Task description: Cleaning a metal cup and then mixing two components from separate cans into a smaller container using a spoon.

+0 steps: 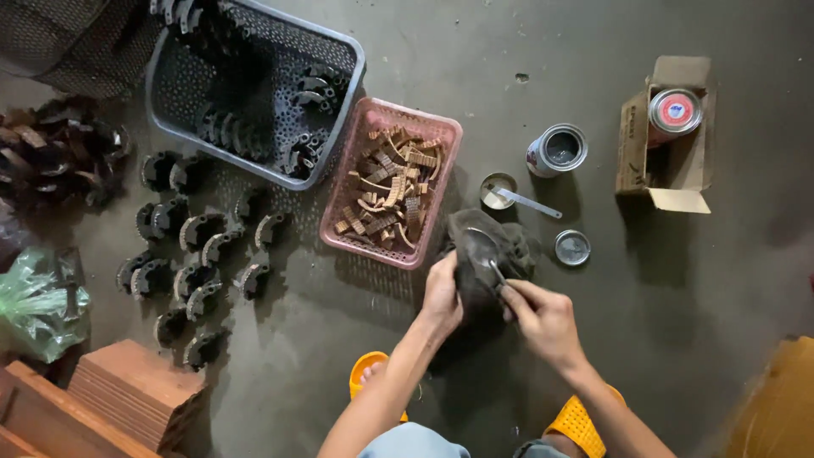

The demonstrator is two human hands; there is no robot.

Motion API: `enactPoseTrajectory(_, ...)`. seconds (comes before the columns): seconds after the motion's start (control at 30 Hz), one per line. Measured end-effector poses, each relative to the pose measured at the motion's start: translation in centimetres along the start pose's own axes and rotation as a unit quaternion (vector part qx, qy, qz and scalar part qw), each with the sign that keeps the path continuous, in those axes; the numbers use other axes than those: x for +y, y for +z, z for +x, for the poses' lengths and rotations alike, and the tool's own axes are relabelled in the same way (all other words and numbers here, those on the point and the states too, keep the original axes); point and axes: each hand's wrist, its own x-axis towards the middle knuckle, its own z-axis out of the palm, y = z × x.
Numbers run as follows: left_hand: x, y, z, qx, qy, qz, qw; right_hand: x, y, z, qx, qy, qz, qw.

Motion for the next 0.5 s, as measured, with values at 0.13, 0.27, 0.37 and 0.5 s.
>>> enactPoseTrajectory(0.13,-2.2,-3.1,2.5,-0.198,0.077,0.068,0.975,1.1,1.1,-0.2,-0.078,0.202,0.121,0.969)
enactPoseTrajectory(0.27,-1.0,-1.2,0.2,-0.153,0.243,0.29,0.913,0.6,0.7,-0.7,-0.081,0.125,0.034,0.988)
enactPoseTrajectory(0.37,0.2,-1.3,-0.9,-0.115,0.31,0.421,0.845,-0.5,-1.7,0.0,-0.093,0.036,-0.044,0.994)
enactPoseTrajectory(0.5,2.0,-4.4,-0.5,-0.128,0.335,0.599,0.716,1.2,-7.8,0.1,-0.167,0.014,-0.116,0.979)
